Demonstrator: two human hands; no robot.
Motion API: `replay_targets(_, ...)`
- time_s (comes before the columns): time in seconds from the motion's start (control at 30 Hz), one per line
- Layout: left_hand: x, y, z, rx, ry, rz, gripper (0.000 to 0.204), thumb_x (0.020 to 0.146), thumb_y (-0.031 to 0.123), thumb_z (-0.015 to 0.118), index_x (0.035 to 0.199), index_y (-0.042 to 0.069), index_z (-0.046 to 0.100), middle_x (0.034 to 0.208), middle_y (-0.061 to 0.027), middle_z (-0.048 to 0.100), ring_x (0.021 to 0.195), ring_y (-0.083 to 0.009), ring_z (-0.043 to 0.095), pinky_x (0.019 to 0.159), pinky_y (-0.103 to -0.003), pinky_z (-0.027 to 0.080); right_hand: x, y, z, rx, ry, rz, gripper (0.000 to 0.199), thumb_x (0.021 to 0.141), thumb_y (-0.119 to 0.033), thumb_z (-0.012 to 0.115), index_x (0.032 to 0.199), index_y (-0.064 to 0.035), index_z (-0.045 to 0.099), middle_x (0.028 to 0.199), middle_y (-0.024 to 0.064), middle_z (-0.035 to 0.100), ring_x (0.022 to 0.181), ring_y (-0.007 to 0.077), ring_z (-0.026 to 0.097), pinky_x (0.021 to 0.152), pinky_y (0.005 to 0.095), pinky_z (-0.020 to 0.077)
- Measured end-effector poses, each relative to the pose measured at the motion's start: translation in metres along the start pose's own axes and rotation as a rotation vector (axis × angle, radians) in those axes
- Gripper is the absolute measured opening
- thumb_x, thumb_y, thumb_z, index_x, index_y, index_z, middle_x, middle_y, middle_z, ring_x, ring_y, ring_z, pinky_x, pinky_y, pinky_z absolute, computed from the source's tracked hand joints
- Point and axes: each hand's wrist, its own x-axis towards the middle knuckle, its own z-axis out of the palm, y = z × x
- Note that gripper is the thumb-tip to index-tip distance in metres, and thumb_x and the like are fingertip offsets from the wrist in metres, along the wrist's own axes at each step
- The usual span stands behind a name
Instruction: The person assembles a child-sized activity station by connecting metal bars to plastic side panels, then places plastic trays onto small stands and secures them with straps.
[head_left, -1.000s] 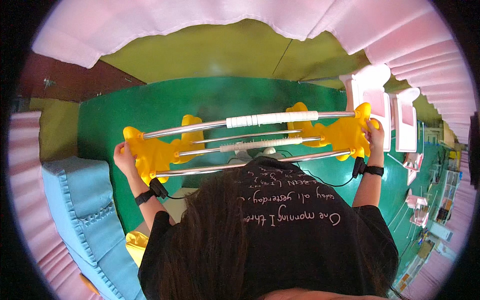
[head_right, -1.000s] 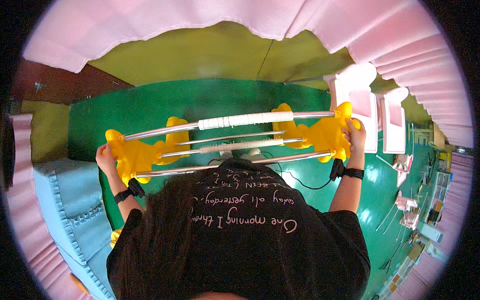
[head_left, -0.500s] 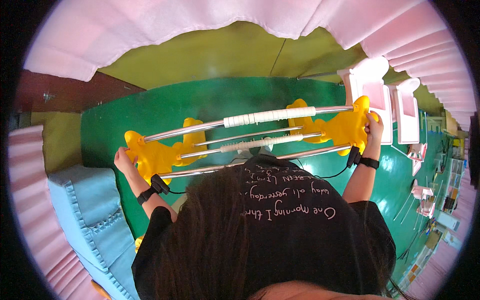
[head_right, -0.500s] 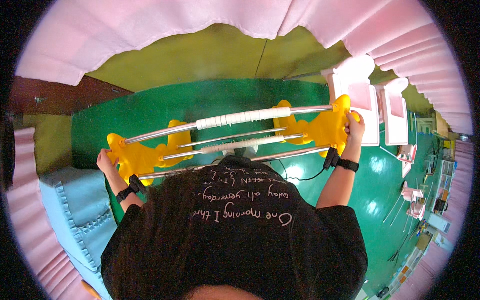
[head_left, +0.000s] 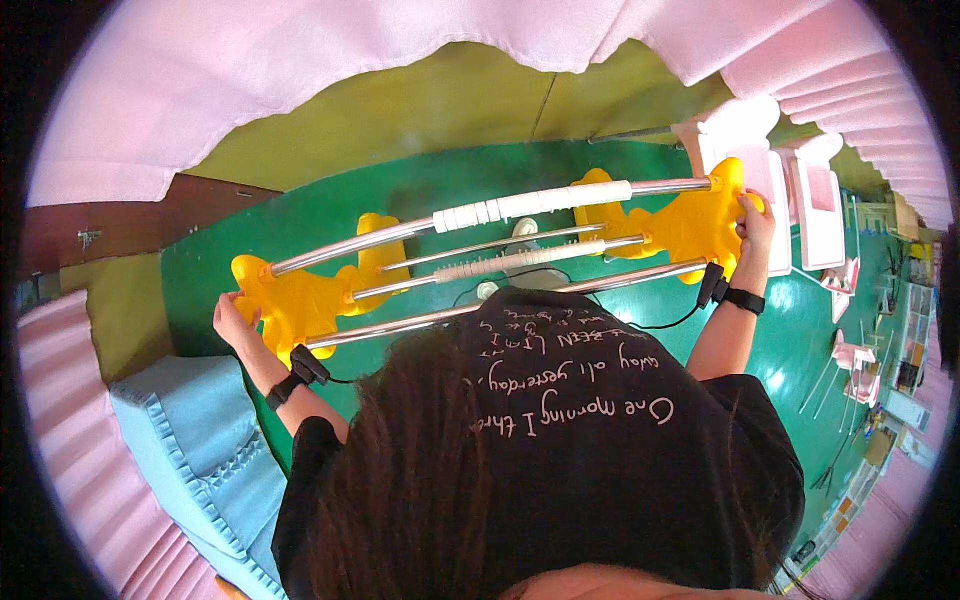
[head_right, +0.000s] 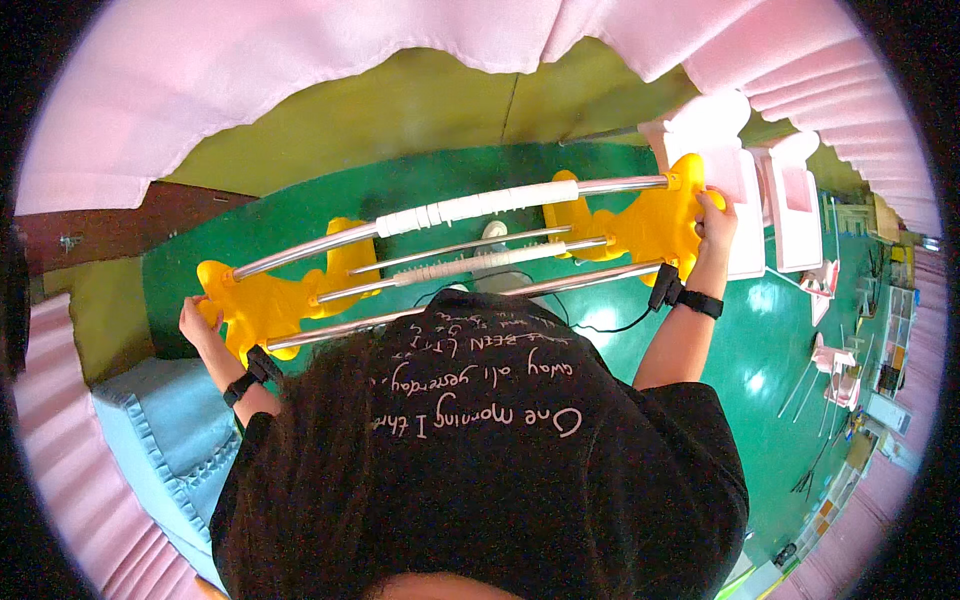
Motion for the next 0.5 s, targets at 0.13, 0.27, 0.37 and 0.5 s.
replay_targets(0.13, -0.004, 0.007, 0.004, 0.013, -0.070, -0.025, 0.019, 0.078, 0.023, 0.050, 0.073, 0.007, 0.060, 0.081, -0.0087, 0.058, 0.067, -0.0206, 0.055, 0.045, -0.031, 0.047, -0.002, 0.003, -0.013, -0.030, 0.035, 0.037, 0.023, 0.075, -0.007, 0.064, 0.098, -0.0099, 0.060, 0.062, -0.0015, 0.050, 0.040, 0.0039, 0.035, 0.033, 0.0167, 0.0239)
replay_targets(0.27, 0.010, 0.018, 0.016, 0.042, -0.121, -0.034, 0.020, 0.078, 0.024, 0.050, 0.074, 0.007, 0.060, 0.084, -0.0075, 0.058, 0.073, -0.0202, 0.054, 0.047, -0.030, 0.048, 0.002, 0.009, -0.027, -0.006, 0.047, 0.003, 0.025, 0.073, -0.010, 0.067, 0.097, -0.0118, 0.062, 0.060, -0.0012, 0.049, 0.038, 0.0058, 0.037, 0.034, 0.0186, 0.0268)
replay_targets(0.37, 0.015, 0.020, 0.033, 0.035, -0.142, 0.037, 0.020, 0.077, 0.024, 0.051, 0.074, 0.007, 0.061, 0.083, -0.0072, 0.057, 0.074, -0.0204, 0.054, 0.050, -0.031, 0.049, -0.002, 0.016, -0.030, -0.015, 0.109, 0.017, 0.026, 0.073, -0.010, 0.067, 0.098, -0.0122, 0.061, 0.059, -0.0011, 0.049, 0.039, 0.0059, 0.036, 0.034, 0.0188, 0.0263)
replay_targets(0.5, 0.009, 0.039, 0.053, 0.003, -0.142, 0.004, 0.019, 0.074, 0.023, 0.054, 0.074, 0.005, 0.061, 0.084, -0.0074, 0.057, 0.075, -0.0200, 0.053, 0.050, -0.031, 0.048, -0.006, 0.017, -0.032, 0.040, 0.165, 0.022, 0.026, 0.072, -0.009, 0.067, 0.097, -0.0130, 0.061, 0.059, -0.0011, 0.048, 0.039, 0.0061, 0.036, 0.035, 0.0189, 0.0253)
